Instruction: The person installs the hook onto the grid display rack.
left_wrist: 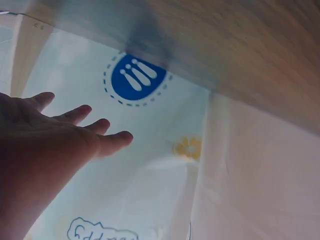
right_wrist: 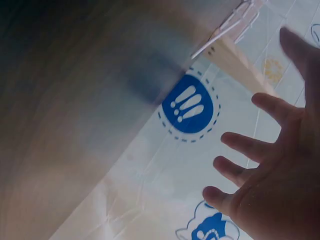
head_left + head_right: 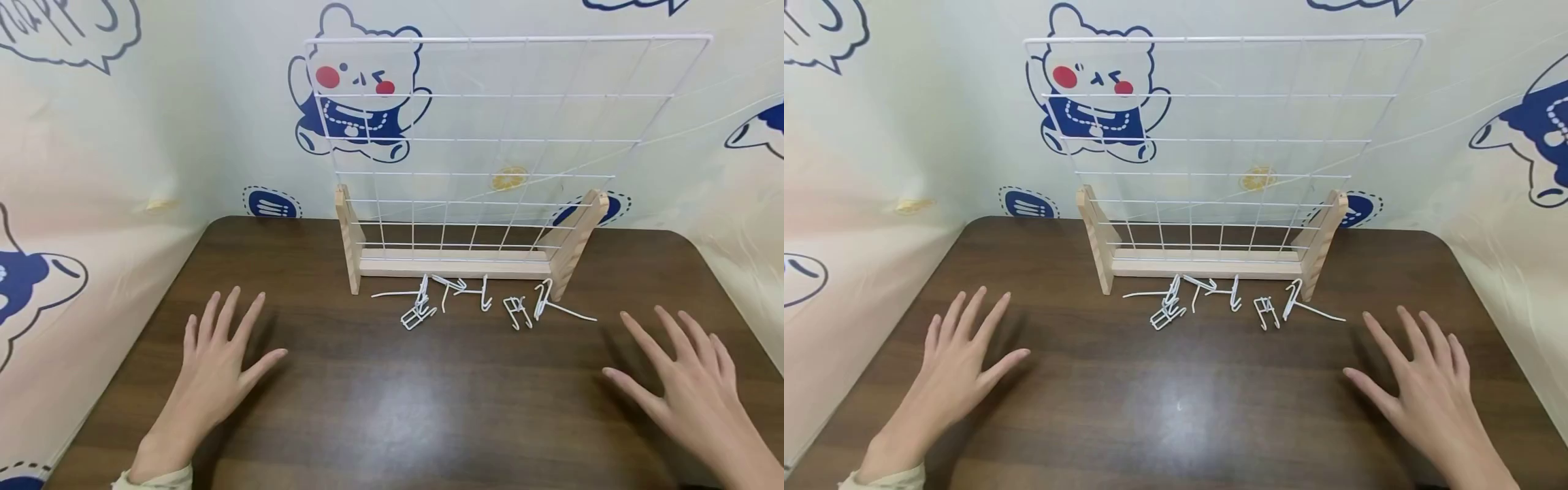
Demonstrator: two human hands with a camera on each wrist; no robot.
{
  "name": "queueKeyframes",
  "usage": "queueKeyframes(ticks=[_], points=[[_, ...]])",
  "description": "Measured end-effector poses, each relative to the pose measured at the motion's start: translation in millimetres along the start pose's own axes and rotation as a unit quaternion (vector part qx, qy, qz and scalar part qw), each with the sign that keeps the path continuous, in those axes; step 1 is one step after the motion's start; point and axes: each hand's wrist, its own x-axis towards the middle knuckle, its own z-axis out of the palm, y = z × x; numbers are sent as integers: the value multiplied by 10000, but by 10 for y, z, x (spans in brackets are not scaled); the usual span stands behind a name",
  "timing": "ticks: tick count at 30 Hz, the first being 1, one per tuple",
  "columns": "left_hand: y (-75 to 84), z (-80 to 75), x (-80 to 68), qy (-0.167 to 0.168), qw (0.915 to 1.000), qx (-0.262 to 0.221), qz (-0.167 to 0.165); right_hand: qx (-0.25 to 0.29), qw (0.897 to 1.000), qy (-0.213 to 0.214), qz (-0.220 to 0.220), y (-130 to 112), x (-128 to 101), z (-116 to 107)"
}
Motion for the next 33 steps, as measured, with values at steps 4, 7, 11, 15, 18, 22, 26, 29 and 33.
queueKeyframes(ticks=[4, 7, 11, 15, 18, 22, 26, 29, 33], points=[[50, -43, 12, 29, 9995, -292, 151, 192, 9996, 18, -197, -50, 84, -14], [82, -86, 65, 129, 9978, -551, 352, 373, 9981, 161, -471, -81, 141, -24], [118, -135, 170, 283, 9936, -928, 581, 697, 9947, 175, -741, -110, 196, -27], [153, -151, 285, 277, 9890, -1315, 618, 1100, 9916, 10, -681, -132, 251, -15], [183, -150, 379, 219, 9851, -1585, 625, 1296, 9896, -7, -622, -140, 311, -12], [228, -151, 506, 315, 9782, -1893, 793, 1387, 9884, -28, -625, -141, 399, 2], [295, -148, 680, 523, 9672, -2272, 1007, 1418, 9876, -48, -665, -143, 482, 46], [358, -172, 834, 437, 9555, -2776, 903, 1449, 9868, -25, -717, -150, 544, 83], [417, -235, 1054, 60, 9266, -3729, 483, 1337, 9878, -67, -802, -141, 627, 131]])
